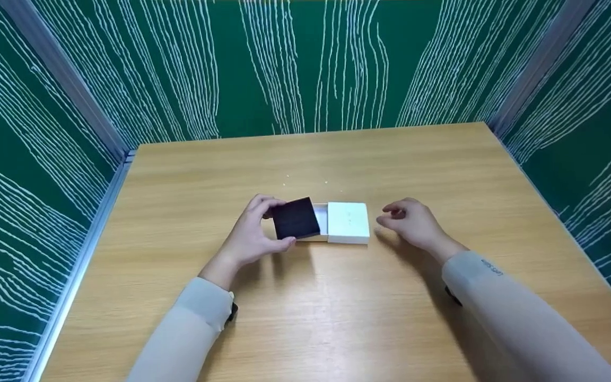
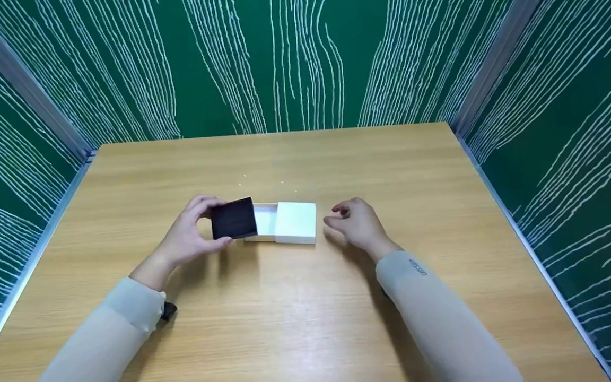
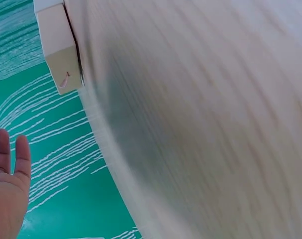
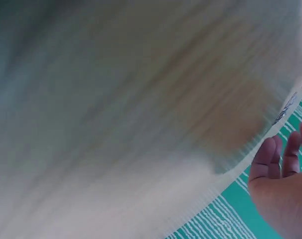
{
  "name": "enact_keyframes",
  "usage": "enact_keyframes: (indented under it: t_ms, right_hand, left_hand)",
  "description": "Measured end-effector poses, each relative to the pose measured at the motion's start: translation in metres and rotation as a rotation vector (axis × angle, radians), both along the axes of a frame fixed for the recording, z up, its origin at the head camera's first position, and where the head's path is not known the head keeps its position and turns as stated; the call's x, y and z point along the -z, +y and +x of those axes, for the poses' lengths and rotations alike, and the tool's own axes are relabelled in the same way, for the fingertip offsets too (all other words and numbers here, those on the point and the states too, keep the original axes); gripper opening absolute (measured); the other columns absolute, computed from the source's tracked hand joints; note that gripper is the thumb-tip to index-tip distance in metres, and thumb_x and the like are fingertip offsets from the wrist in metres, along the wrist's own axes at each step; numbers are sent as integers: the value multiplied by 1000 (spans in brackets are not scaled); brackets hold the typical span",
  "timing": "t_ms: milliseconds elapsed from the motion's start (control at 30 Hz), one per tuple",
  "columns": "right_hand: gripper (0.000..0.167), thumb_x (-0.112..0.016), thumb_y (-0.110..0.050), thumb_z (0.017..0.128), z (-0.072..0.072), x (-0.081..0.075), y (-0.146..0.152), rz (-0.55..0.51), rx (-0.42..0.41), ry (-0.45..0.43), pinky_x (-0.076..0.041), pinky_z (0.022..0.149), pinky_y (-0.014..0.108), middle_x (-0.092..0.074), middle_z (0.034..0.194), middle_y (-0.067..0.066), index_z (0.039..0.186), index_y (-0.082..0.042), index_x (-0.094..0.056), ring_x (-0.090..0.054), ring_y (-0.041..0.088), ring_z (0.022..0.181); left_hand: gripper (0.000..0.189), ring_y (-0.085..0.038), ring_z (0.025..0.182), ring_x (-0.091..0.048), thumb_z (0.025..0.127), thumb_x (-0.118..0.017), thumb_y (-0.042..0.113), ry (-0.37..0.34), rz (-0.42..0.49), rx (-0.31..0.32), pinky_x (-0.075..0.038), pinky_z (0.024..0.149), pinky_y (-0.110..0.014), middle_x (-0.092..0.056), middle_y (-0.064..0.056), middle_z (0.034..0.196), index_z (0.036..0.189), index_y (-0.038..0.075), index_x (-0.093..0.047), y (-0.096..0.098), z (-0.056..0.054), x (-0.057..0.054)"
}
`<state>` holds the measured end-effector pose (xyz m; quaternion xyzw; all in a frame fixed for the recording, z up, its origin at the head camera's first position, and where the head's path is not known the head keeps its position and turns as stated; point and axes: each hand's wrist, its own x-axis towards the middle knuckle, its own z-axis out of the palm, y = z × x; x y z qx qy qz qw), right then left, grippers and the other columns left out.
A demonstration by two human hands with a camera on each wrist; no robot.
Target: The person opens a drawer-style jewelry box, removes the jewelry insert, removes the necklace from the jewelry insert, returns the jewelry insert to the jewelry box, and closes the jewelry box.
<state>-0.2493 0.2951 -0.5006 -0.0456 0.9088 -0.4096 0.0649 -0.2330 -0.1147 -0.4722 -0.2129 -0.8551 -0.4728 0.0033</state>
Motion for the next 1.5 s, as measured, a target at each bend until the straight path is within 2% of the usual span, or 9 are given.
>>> enact_keyframes:
  t_ms: [133, 267, 467, 700, 1033, 1233, 1500]
  right_hand:
    - [70, -83, -42, 103, -2, -1, -10, -41, -50, 13, -49, 121, 61, -60, 150, 22, 155, -2, -63, -59, 43, 141]
    - [91, -90, -44, 96, -5, -1, -18, -52, -114, -19, -38, 132, 69, -54, 162, 23, 167, -3, -50, -49, 48, 155]
    - [110, -97, -44, 88, -9, 2, -24, 9, -184, -51, -23, 138, 74, -43, 175, 26, 172, -1, -40, -36, 51, 165]
    - [108, -98, -40, 86, -16, 2, -23, 54, -178, -57, -13, 138, 76, -44, 174, 27, 170, 1, -43, -24, 52, 168]
    - [102, -99, -37, 86, -17, -2, -24, 88, -180, -64, -22, 137, 75, -46, 172, 26, 167, -2, -49, -30, 48, 165]
    - [104, -99, -39, 86, -17, -4, -27, 107, -180, -78, -23, 137, 75, -42, 175, 26, 168, -2, -47, -29, 48, 165]
    - [105, -99, -41, 86, -21, -5, -30, 128, -201, -62, -24, 137, 75, -42, 175, 27, 168, 0, -47, -29, 50, 165]
  left_hand:
    - [79, -30, 138, -61, 81, -102, 26, 1, -3, -3, -50, 125, -51, -59, -6, 151, 150, 10, -66, 0, -4, 1]
    - [81, -30, 139, -60, 81, -102, 29, -13, -20, 0, -49, 126, -51, -58, -7, 154, 151, 10, -65, 0, -7, 4]
    - [82, -32, 142, -59, 81, -102, 27, -56, -43, -10, -47, 129, -54, -56, -5, 155, 152, 13, -64, -1, -13, 7]
    - [80, -33, 145, -56, 84, -100, 26, -88, -91, 1, -46, 130, -55, -54, -3, 156, 153, 13, -63, 1, -25, 3]
    - [81, -28, 143, -53, 84, -100, 35, -104, -166, 12, -46, 129, -54, -55, 0, 156, 154, 18, -63, 8, -36, 8]
    - [83, -28, 149, -50, 83, -100, 40, -136, -220, 8, -44, 132, -56, -54, 2, 161, 156, 22, -62, 13, -41, 10]
    - [82, -27, 150, -46, 83, -99, 37, -136, -283, 8, -44, 132, -55, -57, 1, 157, 155, 19, -63, 16, -48, 11]
